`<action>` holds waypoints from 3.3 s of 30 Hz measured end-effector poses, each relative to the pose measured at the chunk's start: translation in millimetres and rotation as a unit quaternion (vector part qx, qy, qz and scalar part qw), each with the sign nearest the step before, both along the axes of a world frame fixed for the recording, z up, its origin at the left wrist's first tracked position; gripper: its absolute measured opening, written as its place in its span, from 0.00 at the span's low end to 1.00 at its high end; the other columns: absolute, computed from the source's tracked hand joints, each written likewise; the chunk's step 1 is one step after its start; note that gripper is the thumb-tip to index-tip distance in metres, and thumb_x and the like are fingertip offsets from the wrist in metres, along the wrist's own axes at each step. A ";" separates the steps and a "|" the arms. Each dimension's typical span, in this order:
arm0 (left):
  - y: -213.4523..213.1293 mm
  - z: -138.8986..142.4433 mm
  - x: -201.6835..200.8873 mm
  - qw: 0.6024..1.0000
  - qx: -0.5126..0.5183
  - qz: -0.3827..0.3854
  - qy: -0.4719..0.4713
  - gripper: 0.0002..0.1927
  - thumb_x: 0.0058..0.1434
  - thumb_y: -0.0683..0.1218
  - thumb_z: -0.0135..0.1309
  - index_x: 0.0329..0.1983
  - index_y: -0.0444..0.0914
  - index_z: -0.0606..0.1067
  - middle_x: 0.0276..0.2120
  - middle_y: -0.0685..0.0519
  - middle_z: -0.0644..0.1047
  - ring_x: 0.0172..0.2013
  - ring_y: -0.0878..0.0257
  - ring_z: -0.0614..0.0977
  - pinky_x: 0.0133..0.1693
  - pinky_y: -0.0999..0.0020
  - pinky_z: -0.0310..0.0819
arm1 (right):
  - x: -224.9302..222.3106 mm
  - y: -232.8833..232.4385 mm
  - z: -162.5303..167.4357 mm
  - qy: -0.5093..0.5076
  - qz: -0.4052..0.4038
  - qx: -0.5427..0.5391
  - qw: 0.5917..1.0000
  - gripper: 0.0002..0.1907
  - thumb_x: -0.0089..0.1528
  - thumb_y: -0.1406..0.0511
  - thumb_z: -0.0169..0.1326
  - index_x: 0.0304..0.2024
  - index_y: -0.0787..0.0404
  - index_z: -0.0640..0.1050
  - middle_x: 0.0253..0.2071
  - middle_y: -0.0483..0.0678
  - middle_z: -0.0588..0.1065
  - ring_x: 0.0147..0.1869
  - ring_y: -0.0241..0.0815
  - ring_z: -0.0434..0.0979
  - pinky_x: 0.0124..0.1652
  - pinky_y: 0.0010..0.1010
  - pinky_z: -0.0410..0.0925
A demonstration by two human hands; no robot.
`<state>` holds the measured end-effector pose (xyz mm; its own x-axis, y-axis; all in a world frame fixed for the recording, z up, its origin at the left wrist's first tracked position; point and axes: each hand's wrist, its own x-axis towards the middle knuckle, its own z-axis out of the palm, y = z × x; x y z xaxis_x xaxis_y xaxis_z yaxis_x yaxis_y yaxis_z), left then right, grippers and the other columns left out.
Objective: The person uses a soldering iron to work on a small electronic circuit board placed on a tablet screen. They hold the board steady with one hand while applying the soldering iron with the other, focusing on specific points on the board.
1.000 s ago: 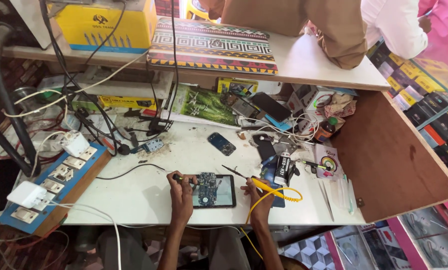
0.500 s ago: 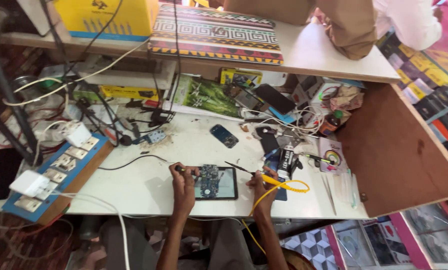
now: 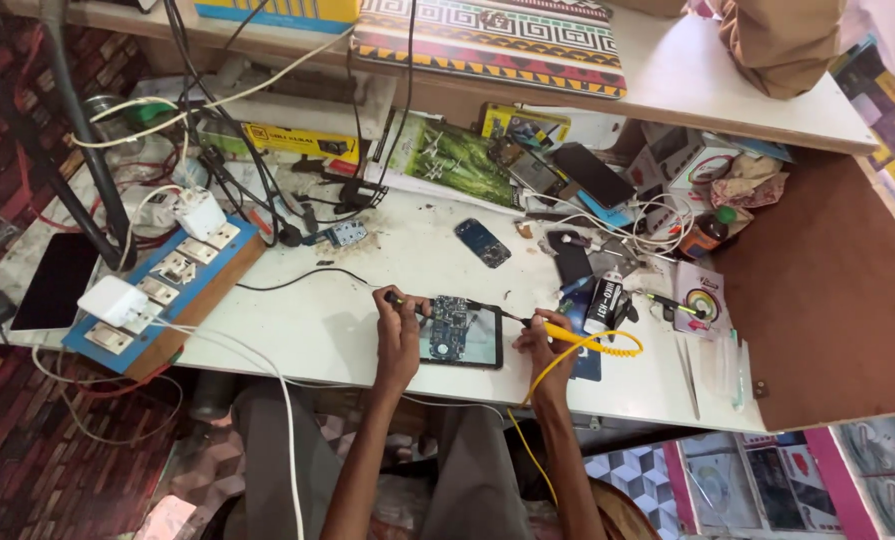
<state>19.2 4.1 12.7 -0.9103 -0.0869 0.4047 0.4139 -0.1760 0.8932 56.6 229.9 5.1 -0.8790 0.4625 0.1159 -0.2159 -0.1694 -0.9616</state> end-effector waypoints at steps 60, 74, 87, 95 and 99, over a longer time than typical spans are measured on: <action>0.7 -3.5 -0.8 1.000 -0.002 -0.009 -0.008 0.14 0.77 0.54 0.37 0.49 0.39 0.56 0.34 0.52 0.74 0.26 0.71 0.63 0.30 0.73 0.60 | 0.3 -1.1 -0.1 0.008 -0.001 0.025 1.000 0.14 0.68 0.62 0.55 0.48 0.69 0.76 0.27 0.48 0.76 0.29 0.38 0.78 0.32 0.26 0.67; 0.4 -1.7 0.1 1.000 -0.019 0.007 -0.015 0.13 0.77 0.53 0.37 0.49 0.39 0.56 0.34 0.53 0.75 0.27 0.71 0.63 0.32 0.73 0.62 | -0.2 -2.3 -2.6 0.026 0.023 0.011 0.999 0.14 0.67 0.64 0.56 0.50 0.68 0.75 0.32 0.49 0.76 0.32 0.40 0.82 0.33 0.27 0.70; 0.4 -2.3 1.3 0.999 -0.008 -0.004 -0.047 0.14 0.77 0.53 0.37 0.49 0.38 0.56 0.34 0.50 0.74 0.29 0.65 0.64 0.34 0.68 0.62 | 1.4 -5.7 4.0 0.027 0.038 0.052 0.998 0.15 0.66 0.64 0.58 0.49 0.70 0.75 0.34 0.50 0.77 0.34 0.41 0.82 0.33 0.26 0.70; 0.8 -1.5 1.8 0.999 -0.018 0.013 0.024 0.13 0.79 0.53 0.36 0.49 0.38 0.56 0.34 0.51 0.74 0.30 0.70 0.66 0.33 0.73 0.63 | 2.5 -4.8 4.1 0.029 0.039 0.048 0.998 0.15 0.67 0.65 0.57 0.50 0.70 0.75 0.33 0.51 0.77 0.34 0.42 0.83 0.34 0.27 0.71; 0.6 1.7 2.4 1.000 -0.011 0.003 -0.001 0.14 0.78 0.54 0.37 0.49 0.38 0.56 0.33 0.51 0.75 0.27 0.71 0.64 0.31 0.73 0.61 | 1.5 -4.7 3.0 0.035 0.039 0.046 0.998 0.15 0.67 0.65 0.57 0.51 0.70 0.74 0.34 0.50 0.76 0.34 0.42 0.82 0.34 0.27 0.71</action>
